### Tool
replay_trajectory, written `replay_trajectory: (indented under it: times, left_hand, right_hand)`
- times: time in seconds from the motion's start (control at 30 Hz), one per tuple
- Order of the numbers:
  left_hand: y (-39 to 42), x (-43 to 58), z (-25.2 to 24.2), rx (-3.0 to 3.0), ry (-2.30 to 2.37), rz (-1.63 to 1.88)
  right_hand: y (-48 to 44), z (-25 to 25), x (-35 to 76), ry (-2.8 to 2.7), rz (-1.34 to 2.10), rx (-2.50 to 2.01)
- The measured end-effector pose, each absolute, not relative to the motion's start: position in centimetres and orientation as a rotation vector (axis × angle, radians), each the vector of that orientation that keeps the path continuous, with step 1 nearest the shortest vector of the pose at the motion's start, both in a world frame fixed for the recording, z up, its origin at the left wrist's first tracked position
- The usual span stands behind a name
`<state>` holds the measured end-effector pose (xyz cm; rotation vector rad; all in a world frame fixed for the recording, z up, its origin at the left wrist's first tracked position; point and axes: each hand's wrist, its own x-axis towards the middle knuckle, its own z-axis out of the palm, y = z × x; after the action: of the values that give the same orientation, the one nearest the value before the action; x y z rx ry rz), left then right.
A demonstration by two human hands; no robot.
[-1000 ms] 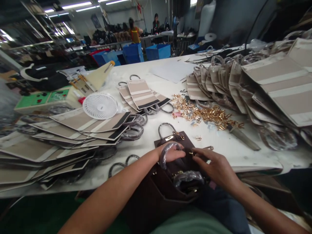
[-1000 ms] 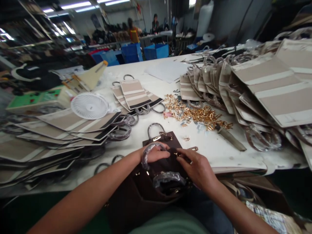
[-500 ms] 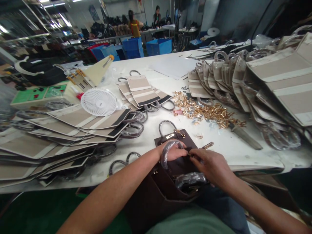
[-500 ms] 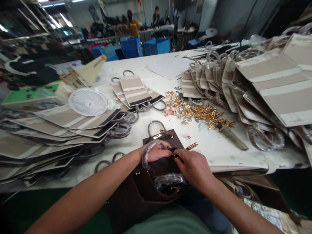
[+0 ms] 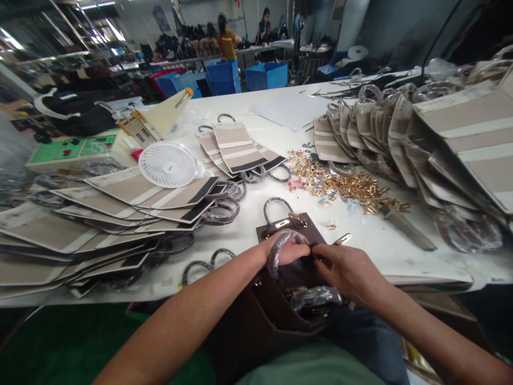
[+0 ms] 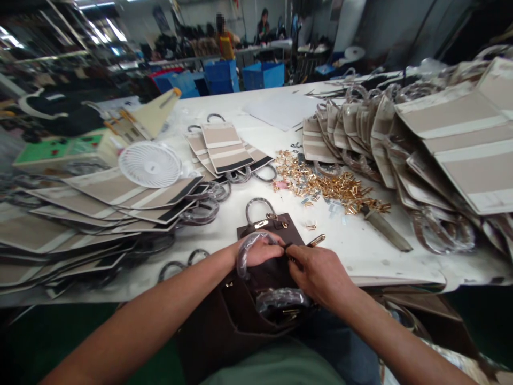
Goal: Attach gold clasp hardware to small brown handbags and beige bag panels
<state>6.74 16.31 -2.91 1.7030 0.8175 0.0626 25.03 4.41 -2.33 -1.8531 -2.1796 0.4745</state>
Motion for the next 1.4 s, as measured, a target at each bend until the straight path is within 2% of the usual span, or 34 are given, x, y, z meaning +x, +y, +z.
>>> replay_trajectory:
  times: [0.23, 0.6, 0.77, 1.03, 1.4]
  left_hand:
    - [16.2, 6.9, -2.8, 1.707, 0.829, 0.062]
    - [16.2, 7.2, -3.2, 1.544, 0.904, 0.069]
    - [16.4, 7.0, -3.2, 1.499, 0.903, 0.085]
    - [16.6, 6.4, -4.4, 1.292, 0.882, 0.103]
    - [16.5, 6.4, -4.5, 1.181, 0.931, 0.162]
  right_hand:
    - [4.6, -2.0, 25.1, -2.213, 0.429, -1.897]
    - [4.5, -2.9, 26.0, -2.068, 0.64, -1.86]
    - [4.4, -3.3, 25.9, -2.076, 0.593, -1.835]
    - [3.4, -4.0, 25.4, -1.655, 0.725, -1.783]
    - [3.7, -4.4, 25.4, -1.791, 0.598, -1.761]
